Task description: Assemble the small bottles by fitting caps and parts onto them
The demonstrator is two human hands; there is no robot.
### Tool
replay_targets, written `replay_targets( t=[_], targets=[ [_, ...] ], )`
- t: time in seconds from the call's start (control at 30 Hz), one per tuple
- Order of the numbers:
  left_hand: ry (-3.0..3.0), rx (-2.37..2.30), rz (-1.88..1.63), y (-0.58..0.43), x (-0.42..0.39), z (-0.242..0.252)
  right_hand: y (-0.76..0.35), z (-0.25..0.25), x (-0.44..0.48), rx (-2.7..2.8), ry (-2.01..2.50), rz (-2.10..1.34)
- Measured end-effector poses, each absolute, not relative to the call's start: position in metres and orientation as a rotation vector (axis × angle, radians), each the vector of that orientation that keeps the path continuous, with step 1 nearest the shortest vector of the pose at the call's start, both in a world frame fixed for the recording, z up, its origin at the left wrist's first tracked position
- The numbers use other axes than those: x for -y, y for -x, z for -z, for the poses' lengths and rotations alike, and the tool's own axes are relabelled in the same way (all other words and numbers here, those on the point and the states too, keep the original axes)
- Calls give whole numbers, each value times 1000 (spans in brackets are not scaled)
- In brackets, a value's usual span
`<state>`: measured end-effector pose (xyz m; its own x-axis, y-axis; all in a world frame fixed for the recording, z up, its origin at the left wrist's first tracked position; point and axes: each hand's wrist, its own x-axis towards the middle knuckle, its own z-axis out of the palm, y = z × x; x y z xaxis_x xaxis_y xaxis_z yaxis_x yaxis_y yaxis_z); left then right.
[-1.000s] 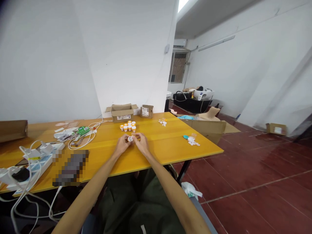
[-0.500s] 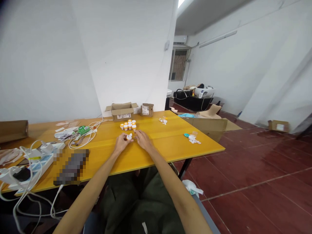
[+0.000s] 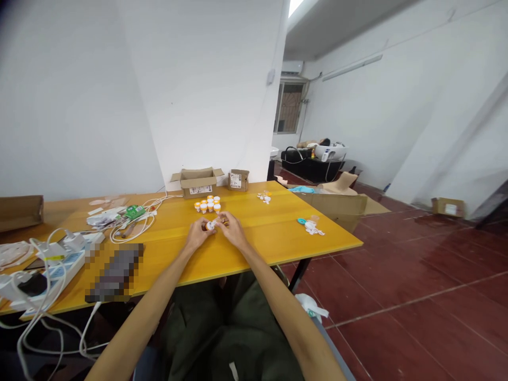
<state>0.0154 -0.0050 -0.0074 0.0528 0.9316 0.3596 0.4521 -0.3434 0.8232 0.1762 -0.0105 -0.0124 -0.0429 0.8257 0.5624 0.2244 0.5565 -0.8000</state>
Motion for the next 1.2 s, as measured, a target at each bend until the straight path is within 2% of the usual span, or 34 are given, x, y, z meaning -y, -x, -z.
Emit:
replay_targets(
  t=[0.43, 0.77, 1.2],
  targets=[
    [-1854, -1261, -1228, -17, 5, 7, -178, 20, 6, 1746, 865, -544],
    [-1780, -1077, -1209, -13, 0, 12, -183, 21, 5, 1664, 825, -796],
    [-1770, -844, -1127, -9, 7, 3, -189, 20, 4, 1579, 796, -900]
  ],
)
